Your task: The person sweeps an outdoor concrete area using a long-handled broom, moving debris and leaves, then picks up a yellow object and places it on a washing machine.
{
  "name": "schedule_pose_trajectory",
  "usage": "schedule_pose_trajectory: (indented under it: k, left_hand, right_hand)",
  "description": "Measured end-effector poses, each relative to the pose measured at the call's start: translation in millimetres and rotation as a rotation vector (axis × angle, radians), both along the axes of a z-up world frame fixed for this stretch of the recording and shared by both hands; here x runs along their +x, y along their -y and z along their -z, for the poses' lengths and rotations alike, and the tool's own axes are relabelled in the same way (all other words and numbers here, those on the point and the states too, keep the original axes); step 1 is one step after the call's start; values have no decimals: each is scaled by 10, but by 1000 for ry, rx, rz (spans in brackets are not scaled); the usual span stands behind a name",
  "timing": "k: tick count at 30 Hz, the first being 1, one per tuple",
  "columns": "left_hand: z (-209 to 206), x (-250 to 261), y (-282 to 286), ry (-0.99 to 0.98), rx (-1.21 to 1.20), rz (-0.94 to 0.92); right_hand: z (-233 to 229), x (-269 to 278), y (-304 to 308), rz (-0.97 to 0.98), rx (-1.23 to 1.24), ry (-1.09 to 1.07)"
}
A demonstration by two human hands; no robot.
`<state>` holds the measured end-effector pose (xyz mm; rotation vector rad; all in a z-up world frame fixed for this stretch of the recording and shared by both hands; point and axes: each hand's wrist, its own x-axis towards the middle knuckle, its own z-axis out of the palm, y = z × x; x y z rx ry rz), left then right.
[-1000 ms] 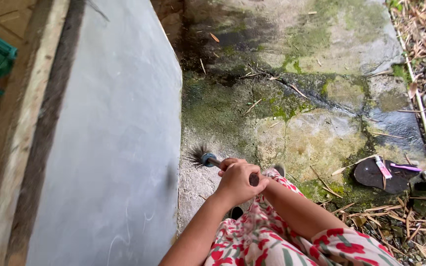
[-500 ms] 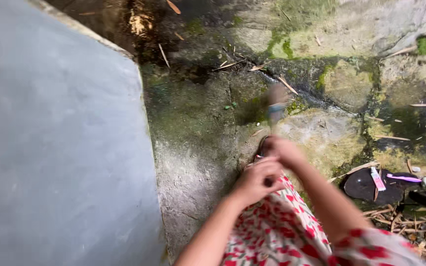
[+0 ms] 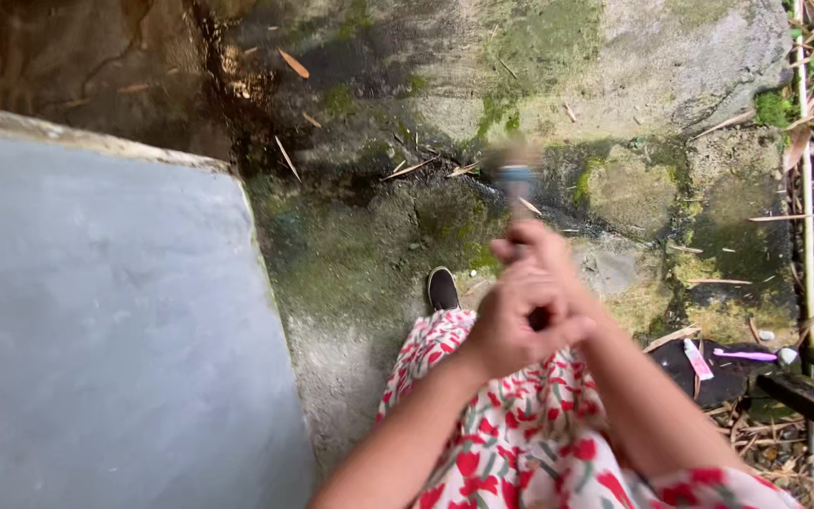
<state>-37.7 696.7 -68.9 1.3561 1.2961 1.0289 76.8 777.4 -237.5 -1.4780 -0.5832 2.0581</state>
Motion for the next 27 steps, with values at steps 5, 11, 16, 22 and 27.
schedule_pose_trajectory:
  k: [5, 11, 16, 22, 27]
  left_hand:
    - [159, -749, -329, -383, 233, -104]
    - [624, -769, -603, -322, 15, -92]
    - [1004, 1272, -860, 84, -62, 99]
    - [1332, 2756, -1157, 637, -348, -128]
    - [520, 2558, -1383, 405, -58, -23]
  right_hand:
    - [154, -1454, -46, -502, 873, 88]
    - [723, -744, -550, -1040, 862, 461]
    - [458, 1830, -877, -1178, 524, 930]
    - [-66, 3450, -1223, -1117, 564, 1487]
    - [-167, 3208, -1531, -943, 917, 1219]
